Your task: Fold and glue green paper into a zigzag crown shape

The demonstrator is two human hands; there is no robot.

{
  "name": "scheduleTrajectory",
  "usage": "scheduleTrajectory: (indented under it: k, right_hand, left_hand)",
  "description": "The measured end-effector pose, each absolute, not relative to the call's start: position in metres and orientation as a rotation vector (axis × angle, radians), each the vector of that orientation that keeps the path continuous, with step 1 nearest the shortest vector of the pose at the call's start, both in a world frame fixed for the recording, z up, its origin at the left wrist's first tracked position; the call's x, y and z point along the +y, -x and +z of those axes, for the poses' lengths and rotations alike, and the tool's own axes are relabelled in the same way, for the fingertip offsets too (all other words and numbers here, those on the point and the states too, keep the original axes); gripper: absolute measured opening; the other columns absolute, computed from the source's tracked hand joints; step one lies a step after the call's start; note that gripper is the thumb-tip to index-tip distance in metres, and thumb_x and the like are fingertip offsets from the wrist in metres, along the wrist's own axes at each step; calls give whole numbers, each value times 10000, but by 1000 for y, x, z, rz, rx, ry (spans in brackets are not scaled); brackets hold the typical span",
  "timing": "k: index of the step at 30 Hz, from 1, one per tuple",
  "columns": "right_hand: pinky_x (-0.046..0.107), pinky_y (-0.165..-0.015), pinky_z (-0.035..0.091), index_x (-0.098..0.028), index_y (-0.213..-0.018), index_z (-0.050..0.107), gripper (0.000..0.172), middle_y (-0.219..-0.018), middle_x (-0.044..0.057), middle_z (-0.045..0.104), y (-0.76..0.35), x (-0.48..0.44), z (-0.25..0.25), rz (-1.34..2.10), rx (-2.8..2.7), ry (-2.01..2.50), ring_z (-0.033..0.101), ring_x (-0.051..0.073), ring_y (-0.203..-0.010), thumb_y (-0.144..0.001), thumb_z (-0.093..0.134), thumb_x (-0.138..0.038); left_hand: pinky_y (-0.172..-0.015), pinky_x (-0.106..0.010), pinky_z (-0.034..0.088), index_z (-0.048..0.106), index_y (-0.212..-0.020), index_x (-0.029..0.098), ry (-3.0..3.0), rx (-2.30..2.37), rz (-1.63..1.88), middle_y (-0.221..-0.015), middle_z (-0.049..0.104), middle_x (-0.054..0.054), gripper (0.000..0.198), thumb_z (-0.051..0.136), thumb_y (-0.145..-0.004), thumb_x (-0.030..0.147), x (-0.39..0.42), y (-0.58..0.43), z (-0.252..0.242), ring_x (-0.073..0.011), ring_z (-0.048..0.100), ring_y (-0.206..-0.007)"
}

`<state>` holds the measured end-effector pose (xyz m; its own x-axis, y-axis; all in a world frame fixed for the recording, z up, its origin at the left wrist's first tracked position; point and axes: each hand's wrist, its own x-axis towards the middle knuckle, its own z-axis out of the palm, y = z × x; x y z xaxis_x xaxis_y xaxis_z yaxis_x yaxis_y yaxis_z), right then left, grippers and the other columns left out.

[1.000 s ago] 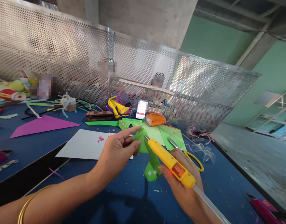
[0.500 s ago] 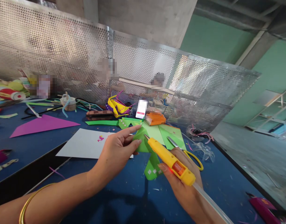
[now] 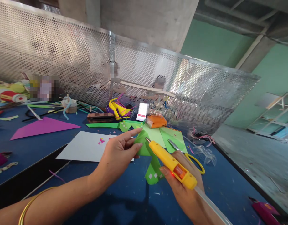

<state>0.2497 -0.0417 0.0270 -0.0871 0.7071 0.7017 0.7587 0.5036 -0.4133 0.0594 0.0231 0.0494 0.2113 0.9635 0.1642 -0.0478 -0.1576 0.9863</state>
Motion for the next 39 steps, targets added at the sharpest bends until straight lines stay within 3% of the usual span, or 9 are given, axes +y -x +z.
scheduleTrajectory:
  k: [8,19,39]
  right_hand:
    - [253,-526,367,-207,-753,485,205,-684,-30,487,-251,-42,26,-65,-1819,1224,473,115,-576,-917,566,-300]
    - [264,-539,370,-213,-756,497,191,-686,-19,498,-250,-42,26,-48,-1824,1238,490,129,-590,-918,552,-297]
    - [261,-539,380,-212,-763,512,183,-685,-19,504,-253,-42,24,-80,-1819,1246,491,130,-585,-908,569,-307]
  left_hand:
    - [-576,-243,503,601,-1304,162,-1390,932,1198,-587,429,78,589,701,-756,356,24,-59,50,-91,468,-547]
    - [-587,-245,503,596,-1308,165,-1439,955,1152,-618,539,54,570,677,-771,339,22,-59,51,-100,522,-556]
    - [-574,-236,515,612,-1290,156,-1419,955,1180,-588,501,65,584,694,-746,354,22,-58,52,-99,506,-545]
